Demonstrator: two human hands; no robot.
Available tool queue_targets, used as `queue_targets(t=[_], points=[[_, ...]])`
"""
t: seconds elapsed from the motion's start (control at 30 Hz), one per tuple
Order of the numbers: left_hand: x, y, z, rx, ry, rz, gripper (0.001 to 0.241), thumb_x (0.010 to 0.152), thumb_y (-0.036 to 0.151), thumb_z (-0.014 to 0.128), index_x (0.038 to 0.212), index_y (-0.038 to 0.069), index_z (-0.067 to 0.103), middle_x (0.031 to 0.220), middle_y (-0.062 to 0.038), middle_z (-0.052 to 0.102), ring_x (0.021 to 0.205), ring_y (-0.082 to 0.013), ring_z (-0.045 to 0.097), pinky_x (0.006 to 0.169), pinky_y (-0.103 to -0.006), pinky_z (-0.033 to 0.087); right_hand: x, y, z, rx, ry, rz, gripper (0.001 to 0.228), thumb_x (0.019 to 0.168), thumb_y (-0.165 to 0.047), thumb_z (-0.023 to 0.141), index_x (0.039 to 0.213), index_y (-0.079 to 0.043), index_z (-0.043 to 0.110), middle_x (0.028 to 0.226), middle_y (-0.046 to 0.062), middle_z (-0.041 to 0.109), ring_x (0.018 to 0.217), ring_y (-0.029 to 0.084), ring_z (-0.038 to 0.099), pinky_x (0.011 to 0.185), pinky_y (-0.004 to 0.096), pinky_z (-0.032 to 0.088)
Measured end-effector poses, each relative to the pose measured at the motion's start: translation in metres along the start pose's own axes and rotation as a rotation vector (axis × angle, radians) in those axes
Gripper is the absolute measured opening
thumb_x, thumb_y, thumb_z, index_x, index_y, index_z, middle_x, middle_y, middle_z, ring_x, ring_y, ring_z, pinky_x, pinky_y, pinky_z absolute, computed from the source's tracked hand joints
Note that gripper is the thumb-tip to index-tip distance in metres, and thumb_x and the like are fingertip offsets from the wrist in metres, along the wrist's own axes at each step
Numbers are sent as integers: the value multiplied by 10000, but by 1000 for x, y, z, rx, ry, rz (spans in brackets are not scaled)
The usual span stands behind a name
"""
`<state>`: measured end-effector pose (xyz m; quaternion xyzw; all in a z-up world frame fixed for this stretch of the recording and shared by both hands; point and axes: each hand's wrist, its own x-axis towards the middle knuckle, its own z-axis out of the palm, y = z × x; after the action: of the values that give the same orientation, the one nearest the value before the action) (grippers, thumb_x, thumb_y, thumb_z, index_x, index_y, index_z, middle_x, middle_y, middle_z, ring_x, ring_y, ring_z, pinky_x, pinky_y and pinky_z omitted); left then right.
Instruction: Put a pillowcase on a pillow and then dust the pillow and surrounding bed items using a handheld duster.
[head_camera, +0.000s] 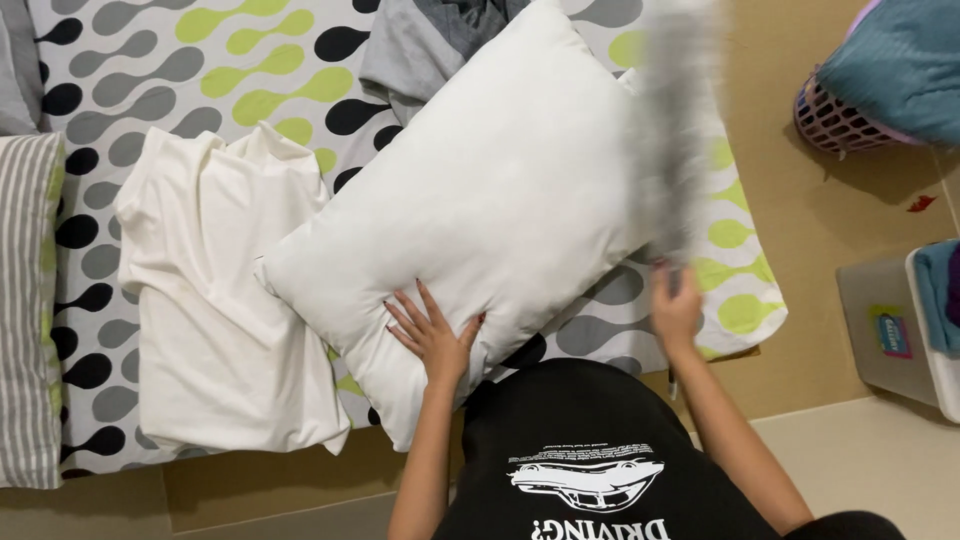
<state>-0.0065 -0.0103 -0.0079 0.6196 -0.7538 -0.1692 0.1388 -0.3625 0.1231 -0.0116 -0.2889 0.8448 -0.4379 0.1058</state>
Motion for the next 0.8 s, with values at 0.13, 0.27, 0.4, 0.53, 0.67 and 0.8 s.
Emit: queue_targets(t=[0.13, 0.27, 0.4, 0.53, 0.67, 0.8], points=[[-8, -24, 29, 85, 12, 46, 1203, 861, 694, 685, 1628, 57, 11, 1677, -290, -144, 1525, -524, -179, 1152, -728, -93, -46, -25, -10, -73, -338, -286, 246, 993, -284, 624, 969, -40, 643, 734, 209, 615, 631, 371, 623, 575, 450, 472], [-8, -6, 6, 109, 11, 55, 1180, 888, 688, 661, 1625, 54, -7, 1672, -294, -155, 1522, -525, -188, 1146, -735, -101, -53, 82, -1, -136, -314, -254, 274, 1030, -309, 596, 978, -52, 673, 781, 215, 650, 718, 418, 641, 608, 481, 478], [-8, 5, -2, 43, -21, -10, 1181, 871, 682, 645, 1646, 77, -8, 1670, -286, -158, 1524, -516, -182, 1157, -723, -96, -32, 183, 13, -195, -45, 268, 392, 1103, -332, 516, 934, -33, 704, 810, 192, 711, 791, 405, 676, 717, 511, 491], [-8, -1, 3, 61, 4, 17, 1152, 902, 686, 618, 1659, 82, -6, 1681, -289, -150, 1533, -519, -172, 1167, -721, -88, -31, 147, 13, -221, 74, 208, 411, 1124, -334, 517, 946, 3, 670, 864, 210, 701, 841, 418, 672, 760, 519, 496], [-8, 2, 2, 62, 6, 21, 1153, 892, 704, 607, 1654, 89, -3, 1677, -283, -144, 1530, -514, -167, 1170, -715, -82, -61, 50, -2, -18, 22, 43, 337, 1097, -283, 499, 1037, 16, 644, 875, 266, 654, 808, 468, 627, 697, 517, 480], [-10, 4, 0, 66, 0, 14, 1142, 896, 701, 598, 1658, 96, 1, 1677, -287, -144, 1532, -511, -167, 1178, -706, -80, -78, 45, -17, -16, -212, -85, 339, 1030, -321, 524, 980, -14, 660, 845, 274, 673, 823, 474, 666, 666, 506, 498]])
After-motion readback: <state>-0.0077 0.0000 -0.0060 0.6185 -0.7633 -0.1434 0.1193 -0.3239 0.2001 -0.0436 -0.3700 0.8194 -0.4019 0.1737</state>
